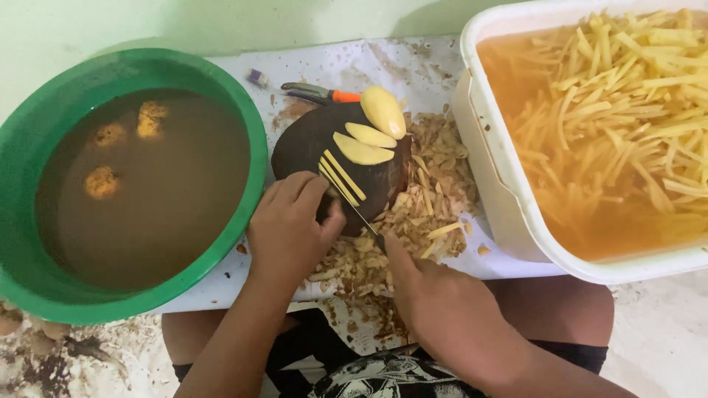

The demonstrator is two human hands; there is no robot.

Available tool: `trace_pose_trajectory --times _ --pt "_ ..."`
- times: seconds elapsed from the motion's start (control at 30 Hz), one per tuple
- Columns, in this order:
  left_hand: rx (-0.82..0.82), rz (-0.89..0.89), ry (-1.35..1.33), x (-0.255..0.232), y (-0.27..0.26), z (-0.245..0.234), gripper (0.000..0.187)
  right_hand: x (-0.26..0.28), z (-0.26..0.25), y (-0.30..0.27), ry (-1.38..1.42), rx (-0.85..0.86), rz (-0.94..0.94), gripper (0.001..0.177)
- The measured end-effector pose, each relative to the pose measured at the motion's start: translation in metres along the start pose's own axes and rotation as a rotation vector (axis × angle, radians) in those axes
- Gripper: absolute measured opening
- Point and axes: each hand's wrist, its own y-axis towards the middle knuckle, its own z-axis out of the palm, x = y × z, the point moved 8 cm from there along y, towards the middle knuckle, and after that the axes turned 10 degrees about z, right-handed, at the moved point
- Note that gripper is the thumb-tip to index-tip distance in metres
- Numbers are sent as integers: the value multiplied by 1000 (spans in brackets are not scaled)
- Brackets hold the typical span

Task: Slicing peeled potatoes into thin strips for french fries using a knife on a cutting board.

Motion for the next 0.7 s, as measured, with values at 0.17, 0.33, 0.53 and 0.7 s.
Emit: trace_pose_trajectory --times 0.17,0.33,0.53,0.7 --pt "13 -9 -10 1 -1 2 25 -26 22 -27 70 187 167 75" --pt "2 -38 10 1 -3 3 25 -31 -7 -28 131 15 236 53" --pt "48 33 32 -3 1 12 33 -42 -19 -17 183 11 305 59" --pt "113 85 -27 -6 5 17 44 -47 -19 -6 199 -35 321 58"
